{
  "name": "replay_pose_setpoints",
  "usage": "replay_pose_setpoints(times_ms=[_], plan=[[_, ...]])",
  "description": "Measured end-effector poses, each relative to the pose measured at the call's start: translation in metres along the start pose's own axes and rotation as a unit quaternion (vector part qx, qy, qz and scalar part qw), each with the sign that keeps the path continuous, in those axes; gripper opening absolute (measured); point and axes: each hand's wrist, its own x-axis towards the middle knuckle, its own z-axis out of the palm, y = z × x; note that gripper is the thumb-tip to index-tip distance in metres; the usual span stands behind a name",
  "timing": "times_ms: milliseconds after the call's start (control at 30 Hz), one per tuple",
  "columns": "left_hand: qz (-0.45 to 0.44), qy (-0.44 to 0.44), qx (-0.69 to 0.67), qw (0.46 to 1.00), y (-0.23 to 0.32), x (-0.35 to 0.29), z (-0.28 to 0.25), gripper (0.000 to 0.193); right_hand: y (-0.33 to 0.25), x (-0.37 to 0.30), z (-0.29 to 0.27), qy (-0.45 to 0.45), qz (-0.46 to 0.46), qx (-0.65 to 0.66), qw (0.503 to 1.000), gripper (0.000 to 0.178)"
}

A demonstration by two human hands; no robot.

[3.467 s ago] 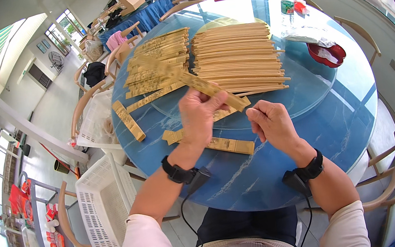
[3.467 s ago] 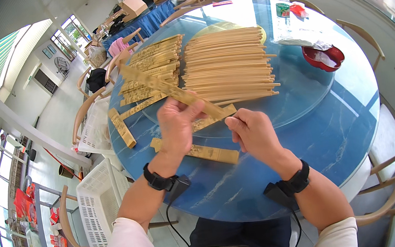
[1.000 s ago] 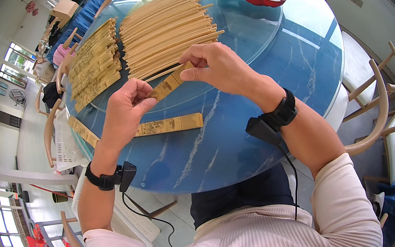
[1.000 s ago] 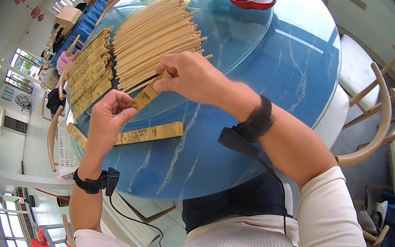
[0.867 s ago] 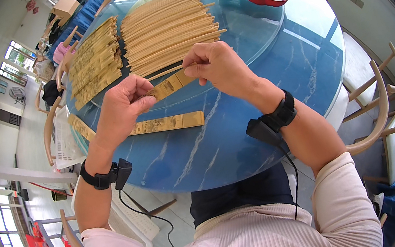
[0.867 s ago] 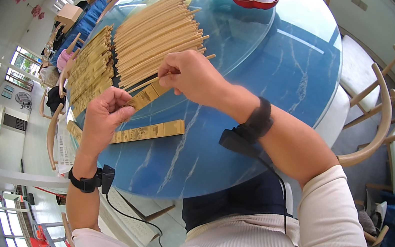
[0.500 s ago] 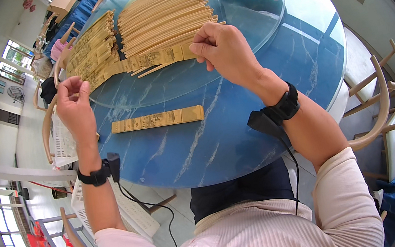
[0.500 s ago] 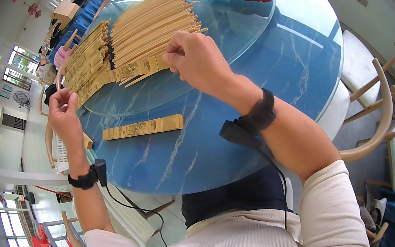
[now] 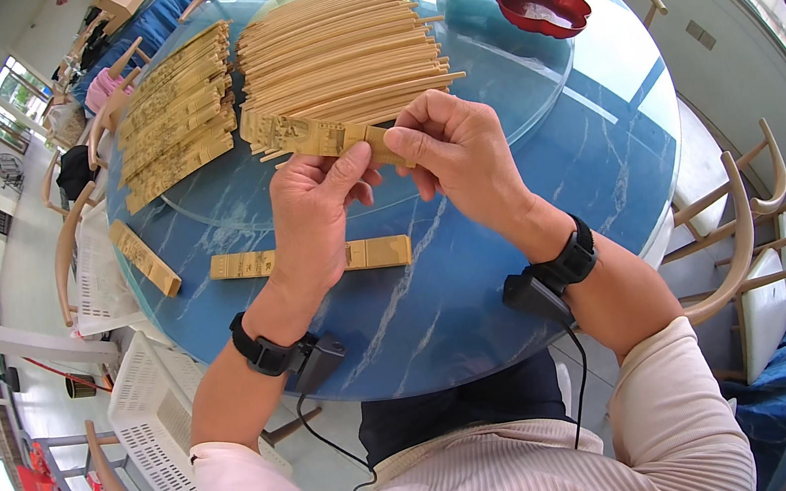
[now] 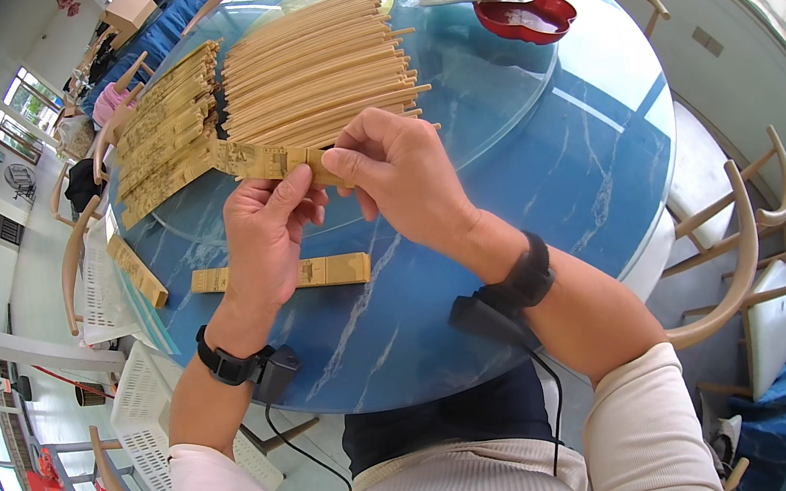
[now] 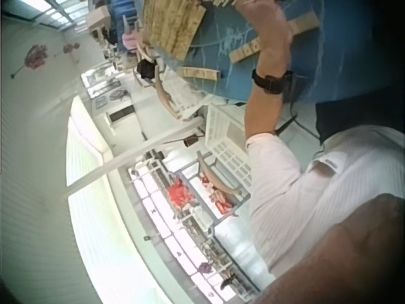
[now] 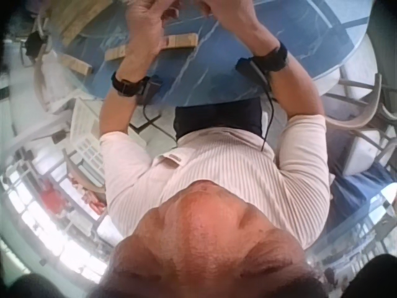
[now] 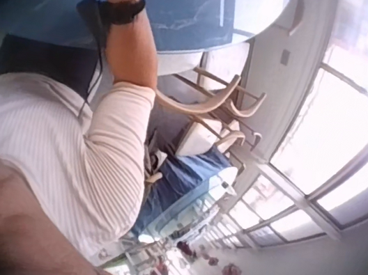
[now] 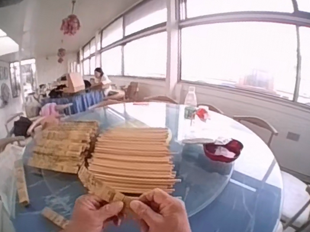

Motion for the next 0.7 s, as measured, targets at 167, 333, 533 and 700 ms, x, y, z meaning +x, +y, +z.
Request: replay_pose_setpoints(times_ms=[167, 333, 533, 700], plan=[[0.103, 0.087, -0.054, 0.989, 0.006, 0.001, -0.02, 0.014, -0.004, 0.001, 0.001, 0.016, 0.017, 0.022, 0.999, 0.013], [0.109, 0.102, -0.077, 0.986, 0.018, -0.003, -0.031, 0.012, 0.011, -0.002, 0.006, -0.077, -0.049, -0.164, 0.982, 0.01], [0.119, 0.096, -0.12, 0.981, 0.023, 0.0, -0.052, 0.013, 0.017, -0.02, 0.018, -0.19, -0.163, -0.313, 0.916, 0.016], [0.136, 0.099, -0.134, 0.977, 0.028, 0.004, -0.059, 0.014, 0.014, -0.027, 0.02, -0.223, -0.207, -0.413, 0.858, 0.016]])
